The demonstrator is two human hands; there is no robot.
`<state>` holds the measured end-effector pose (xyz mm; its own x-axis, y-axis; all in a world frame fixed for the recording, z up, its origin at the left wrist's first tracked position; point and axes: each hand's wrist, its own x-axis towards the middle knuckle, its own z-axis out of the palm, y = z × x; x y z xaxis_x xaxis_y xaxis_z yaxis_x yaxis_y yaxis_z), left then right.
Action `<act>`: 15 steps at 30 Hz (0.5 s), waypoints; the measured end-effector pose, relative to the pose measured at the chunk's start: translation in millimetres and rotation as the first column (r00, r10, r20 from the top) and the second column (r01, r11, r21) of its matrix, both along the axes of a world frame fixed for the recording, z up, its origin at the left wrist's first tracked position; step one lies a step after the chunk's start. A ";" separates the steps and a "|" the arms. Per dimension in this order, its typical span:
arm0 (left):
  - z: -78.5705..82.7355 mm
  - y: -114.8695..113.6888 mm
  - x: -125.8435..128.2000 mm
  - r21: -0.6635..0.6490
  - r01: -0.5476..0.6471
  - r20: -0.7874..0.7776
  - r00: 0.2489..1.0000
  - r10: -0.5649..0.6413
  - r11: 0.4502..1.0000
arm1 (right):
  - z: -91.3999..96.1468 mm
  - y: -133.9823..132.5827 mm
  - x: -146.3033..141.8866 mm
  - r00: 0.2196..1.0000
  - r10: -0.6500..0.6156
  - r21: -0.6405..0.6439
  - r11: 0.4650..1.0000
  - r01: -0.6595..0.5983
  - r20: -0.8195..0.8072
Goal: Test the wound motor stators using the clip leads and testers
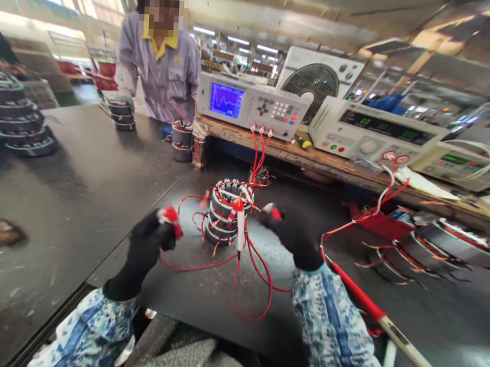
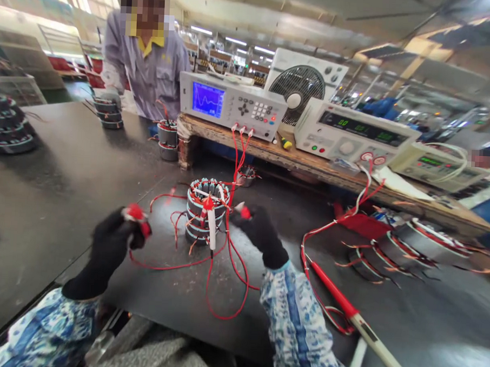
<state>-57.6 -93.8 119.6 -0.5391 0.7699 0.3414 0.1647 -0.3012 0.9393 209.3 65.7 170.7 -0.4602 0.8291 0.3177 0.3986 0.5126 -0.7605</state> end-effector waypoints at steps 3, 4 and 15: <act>-16.1 9.5 6.9 -0.233 0.107 -0.064 0.990 -0.125 0.967 | -11.9 -36.5 -22.1 0.998 0.049 0.094 0.994 -0.046 -0.036; -17.9 15.9 8.0 -0.242 0.053 -0.052 0.996 -0.068 0.969 | -13.0 -45.6 -28.2 0.995 0.031 0.090 0.996 -0.022 -0.099; 3.7 -4.3 40.4 -0.199 0.293 0.434 0.882 -0.184 0.935 | -49.4 -82.6 -19.4 0.915 0.007 0.207 0.973 -0.099 0.403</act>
